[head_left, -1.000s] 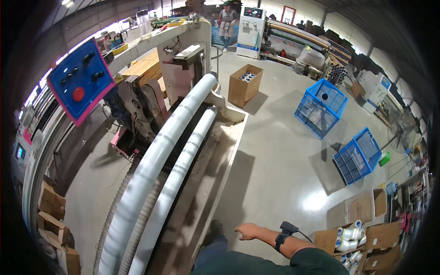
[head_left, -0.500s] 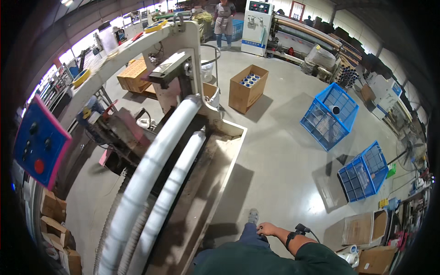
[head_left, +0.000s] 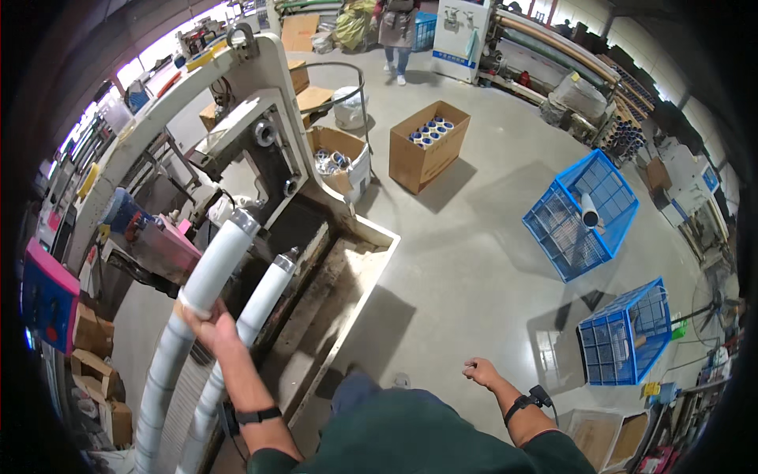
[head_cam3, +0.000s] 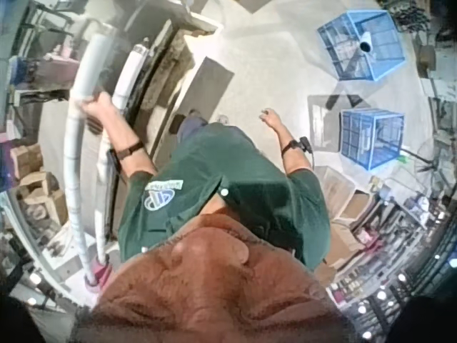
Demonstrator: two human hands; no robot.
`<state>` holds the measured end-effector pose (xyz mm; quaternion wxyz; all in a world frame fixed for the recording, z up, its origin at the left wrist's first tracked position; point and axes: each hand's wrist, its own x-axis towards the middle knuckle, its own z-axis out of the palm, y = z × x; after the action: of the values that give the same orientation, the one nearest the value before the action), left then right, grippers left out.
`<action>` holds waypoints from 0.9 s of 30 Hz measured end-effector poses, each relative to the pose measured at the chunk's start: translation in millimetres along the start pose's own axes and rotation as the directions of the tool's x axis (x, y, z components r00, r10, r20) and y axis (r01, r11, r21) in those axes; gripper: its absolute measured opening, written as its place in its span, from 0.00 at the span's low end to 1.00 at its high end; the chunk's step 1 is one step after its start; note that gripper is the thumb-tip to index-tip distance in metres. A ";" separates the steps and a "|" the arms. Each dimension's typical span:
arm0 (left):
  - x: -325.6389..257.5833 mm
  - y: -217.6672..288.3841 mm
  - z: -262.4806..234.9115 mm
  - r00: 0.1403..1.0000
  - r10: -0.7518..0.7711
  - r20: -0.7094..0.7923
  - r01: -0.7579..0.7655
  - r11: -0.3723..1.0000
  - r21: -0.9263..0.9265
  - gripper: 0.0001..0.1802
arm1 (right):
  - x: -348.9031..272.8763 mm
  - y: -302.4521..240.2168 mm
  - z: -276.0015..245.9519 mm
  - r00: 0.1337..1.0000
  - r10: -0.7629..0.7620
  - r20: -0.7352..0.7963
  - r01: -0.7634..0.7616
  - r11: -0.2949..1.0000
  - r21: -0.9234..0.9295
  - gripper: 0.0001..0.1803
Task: The recorder organizes plastic tubes in a cardboard box after interacting with an industrial roll-winding machine.
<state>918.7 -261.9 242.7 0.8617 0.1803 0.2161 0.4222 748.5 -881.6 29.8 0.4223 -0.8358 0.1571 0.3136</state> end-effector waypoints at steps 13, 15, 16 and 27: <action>1.0 -344.9 142.0 0.899 -0.351 0.262 0.302 0.930 0.211 0.22 | 48.9 -10.7 -100.1 0.899 0.431 -0.079 -0.379 0.855 0.353 0.22; -12.9 -414.9 136.2 0.791 -0.604 0.100 0.561 0.780 0.278 0.21 | 61.2 -16.4 -120.7 0.896 0.438 -0.076 -0.372 0.832 0.412 0.20; -5.9 -448.7 117.3 0.746 -0.665 0.032 0.630 0.721 0.288 0.19 | 70.6 -31.6 -130.6 0.894 0.444 -0.067 -0.366 0.807 0.463 0.20; 132.4 -601.8 251.1 0.788 -0.615 0.029 0.560 0.735 0.383 0.30 | 133.8 -80.9 -217.4 0.929 0.326 -0.174 -0.155 0.771 0.618 0.22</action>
<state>1514.3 -535.6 128.0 0.9176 0.2865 0.2675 0.0662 977.2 -1008.2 88.1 0.5927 -0.6686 0.4100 0.1831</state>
